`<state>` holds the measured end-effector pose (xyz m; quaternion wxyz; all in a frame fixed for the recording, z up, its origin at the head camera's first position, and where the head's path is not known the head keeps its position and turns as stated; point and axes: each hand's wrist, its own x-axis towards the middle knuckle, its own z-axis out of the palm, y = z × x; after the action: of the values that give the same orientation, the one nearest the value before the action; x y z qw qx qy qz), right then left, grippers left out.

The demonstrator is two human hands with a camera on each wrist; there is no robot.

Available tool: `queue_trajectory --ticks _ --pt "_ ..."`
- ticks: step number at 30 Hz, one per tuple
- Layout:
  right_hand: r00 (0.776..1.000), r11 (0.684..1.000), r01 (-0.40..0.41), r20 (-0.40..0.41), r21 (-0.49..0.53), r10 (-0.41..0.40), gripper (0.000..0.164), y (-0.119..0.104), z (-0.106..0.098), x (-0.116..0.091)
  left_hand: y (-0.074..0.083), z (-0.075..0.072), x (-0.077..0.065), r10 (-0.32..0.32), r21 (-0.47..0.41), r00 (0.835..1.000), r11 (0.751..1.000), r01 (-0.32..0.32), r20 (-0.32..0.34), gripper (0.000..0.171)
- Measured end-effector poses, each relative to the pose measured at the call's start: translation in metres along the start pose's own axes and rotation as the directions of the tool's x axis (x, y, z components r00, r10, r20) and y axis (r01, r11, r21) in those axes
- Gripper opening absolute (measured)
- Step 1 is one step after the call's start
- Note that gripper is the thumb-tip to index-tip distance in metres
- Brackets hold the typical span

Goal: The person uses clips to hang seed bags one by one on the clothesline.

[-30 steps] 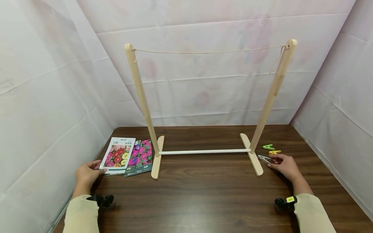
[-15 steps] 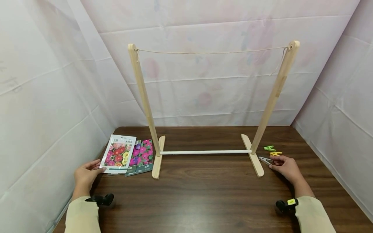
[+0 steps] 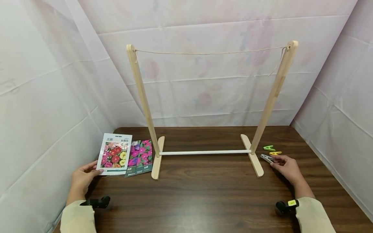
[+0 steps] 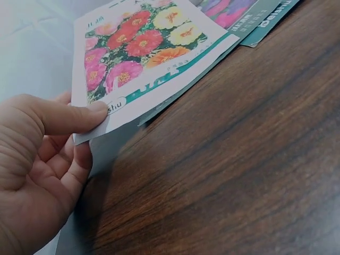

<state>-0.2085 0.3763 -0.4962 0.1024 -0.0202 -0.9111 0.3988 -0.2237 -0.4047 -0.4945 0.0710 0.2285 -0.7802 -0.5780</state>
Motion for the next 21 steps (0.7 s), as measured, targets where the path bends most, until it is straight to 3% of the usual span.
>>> queue_trajectory --ticks 4,8,14,21 --pt "1.000 0.995 -0.020 -0.020 0.093 0.022 0.038 0.0001 -0.0001 -0.0031 -0.0017 -0.0020 -0.0023 -0.001 -0.082 1.000 0.997 0.002 0.021 0.040" --pt "0.999 0.986 -0.035 -0.033 0.161 0.041 0.041 0.0003 -0.0006 -0.0052 -0.0012 -0.0028 -0.0028 -0.032 -0.185 0.999 0.982 0.038 0.037 0.040" --pt "0.997 0.960 -0.027 -0.062 0.278 0.046 0.044 0.0014 -0.0034 -0.0076 0.0045 -0.0038 -0.0054 -0.097 -0.332 0.993 0.936 0.116 0.072 0.044" --pt "0.994 0.918 -0.044 -0.070 0.394 0.078 0.039 -0.0011 -0.0071 -0.0082 0.0045 -0.0006 -0.0050 -0.075 -0.456 0.995 0.885 0.097 0.066 0.034"
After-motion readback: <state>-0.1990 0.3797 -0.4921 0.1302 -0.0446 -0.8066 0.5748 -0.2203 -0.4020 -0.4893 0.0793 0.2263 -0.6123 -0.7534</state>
